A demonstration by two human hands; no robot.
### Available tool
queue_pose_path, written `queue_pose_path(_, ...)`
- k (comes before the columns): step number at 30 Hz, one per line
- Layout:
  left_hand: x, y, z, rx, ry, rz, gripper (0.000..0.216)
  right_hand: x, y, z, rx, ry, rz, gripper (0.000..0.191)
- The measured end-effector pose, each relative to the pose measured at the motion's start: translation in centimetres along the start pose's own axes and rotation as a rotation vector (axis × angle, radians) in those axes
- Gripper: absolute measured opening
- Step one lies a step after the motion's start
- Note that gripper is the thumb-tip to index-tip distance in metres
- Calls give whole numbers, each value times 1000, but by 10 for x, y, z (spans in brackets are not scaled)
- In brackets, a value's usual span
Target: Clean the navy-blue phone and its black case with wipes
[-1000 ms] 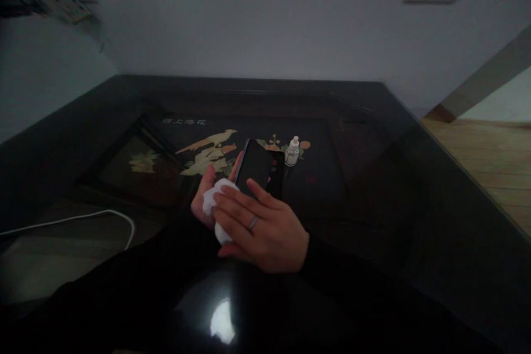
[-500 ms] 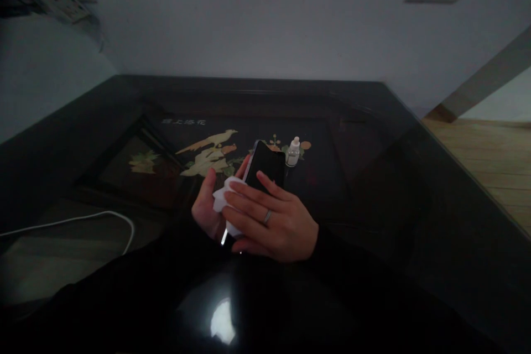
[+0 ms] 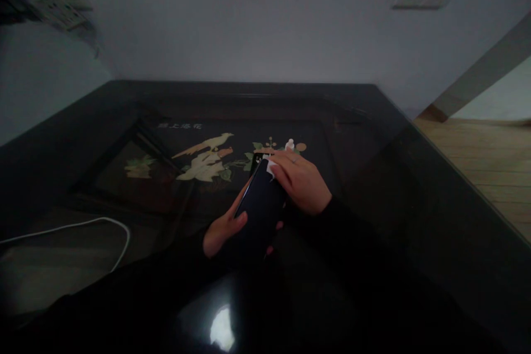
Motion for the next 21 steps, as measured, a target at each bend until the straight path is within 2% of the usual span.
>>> queue_pose_path(4, 16, 9, 0, -90, 63, -96, 85, 43, -1, -7, 139, 388, 508, 32)
queue_pose_path(8, 27, 4, 6, -78, 118, -107, 79, 44, 24, -12, 88, 574, 1004, 48)
queue_pose_path(10, 30, -3, 11, -47, 140, -83, 81, 39, 31, -14, 51, 612, 1151, 44)
queue_pose_path(13, 40, -24, 17, 89, 273, -52, 75, 39, 35, -17, 39, 653, 1274, 35)
queue_pose_path(16, 50, -48, 17, 264, 400, -59, 66, 44, 37, -20, 70, 696, 1338, 45)
queue_pose_path(18, 52, -54, 17, 298, 388, -49, 69, 47, 36, -21, 114, 713, 1359, 47)
queue_pose_path(21, 58, -50, 15, 275, 333, 17, 76, 51, 32, -22, 193, 755, 1359, 43)
Point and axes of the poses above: each hand's wrist, its own z-axis towards the middle knuckle, its own y-axis out of the palm, x = y × z, the point moved 9 cm from there along z, towards the middle knuckle, and after that the axes turned 2 degrees about -y, right-handed, at the moved point
